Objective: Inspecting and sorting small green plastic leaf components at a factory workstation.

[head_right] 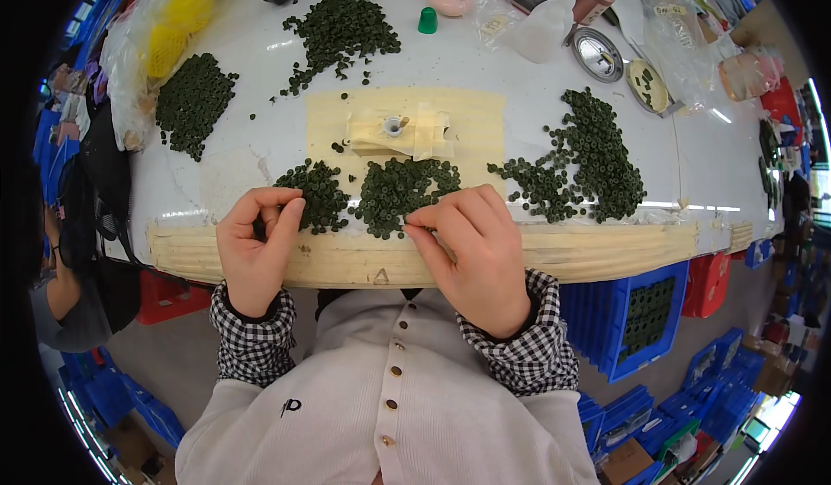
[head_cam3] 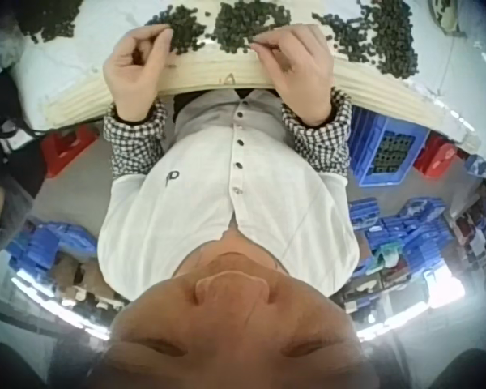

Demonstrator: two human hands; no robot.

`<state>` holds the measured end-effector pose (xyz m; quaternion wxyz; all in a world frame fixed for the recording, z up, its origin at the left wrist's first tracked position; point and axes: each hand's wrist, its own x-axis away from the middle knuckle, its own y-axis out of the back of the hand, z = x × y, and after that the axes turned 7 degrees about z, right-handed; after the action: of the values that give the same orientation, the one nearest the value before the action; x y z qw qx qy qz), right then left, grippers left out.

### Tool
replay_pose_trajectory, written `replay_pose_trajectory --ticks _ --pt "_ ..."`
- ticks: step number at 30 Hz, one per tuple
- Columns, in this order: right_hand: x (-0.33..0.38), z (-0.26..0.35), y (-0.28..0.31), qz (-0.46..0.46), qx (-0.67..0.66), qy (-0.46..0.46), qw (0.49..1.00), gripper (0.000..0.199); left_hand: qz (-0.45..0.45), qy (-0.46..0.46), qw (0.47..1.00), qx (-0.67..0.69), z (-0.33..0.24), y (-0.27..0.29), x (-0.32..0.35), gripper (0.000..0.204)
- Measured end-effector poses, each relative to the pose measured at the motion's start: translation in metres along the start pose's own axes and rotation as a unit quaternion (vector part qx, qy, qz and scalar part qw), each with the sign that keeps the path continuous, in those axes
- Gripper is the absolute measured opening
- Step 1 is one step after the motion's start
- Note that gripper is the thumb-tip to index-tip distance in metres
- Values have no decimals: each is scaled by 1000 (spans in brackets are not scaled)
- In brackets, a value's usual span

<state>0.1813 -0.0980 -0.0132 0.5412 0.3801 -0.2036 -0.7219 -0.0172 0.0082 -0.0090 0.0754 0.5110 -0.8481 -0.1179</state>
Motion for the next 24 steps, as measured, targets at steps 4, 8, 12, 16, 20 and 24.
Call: replay_pose_trajectory --ticks 4,8,12,16,20,24 --pt "-2 1 -10 20 29 19 999 14 56 92 942 318 -2 13 2 18" --pt "-5 6 -11 48 63 24 997 13 66 135 858 490 -10 7 2 25" --pt "-8 10 -11 64 104 26 992 15 126 165 815 541 -8 4 7 27" --pt "-7 7 -12 -10 47 8 999 14 187 186 776 573 -10 -3 9 22" --pt "0 10 -8 -65 -73 -45 994 13 275 189 755 565 1 -10 9 25" --pt "6 6 -3 -33 -207 -87 974 16 277 216 749 562 -4 -21 10 28"
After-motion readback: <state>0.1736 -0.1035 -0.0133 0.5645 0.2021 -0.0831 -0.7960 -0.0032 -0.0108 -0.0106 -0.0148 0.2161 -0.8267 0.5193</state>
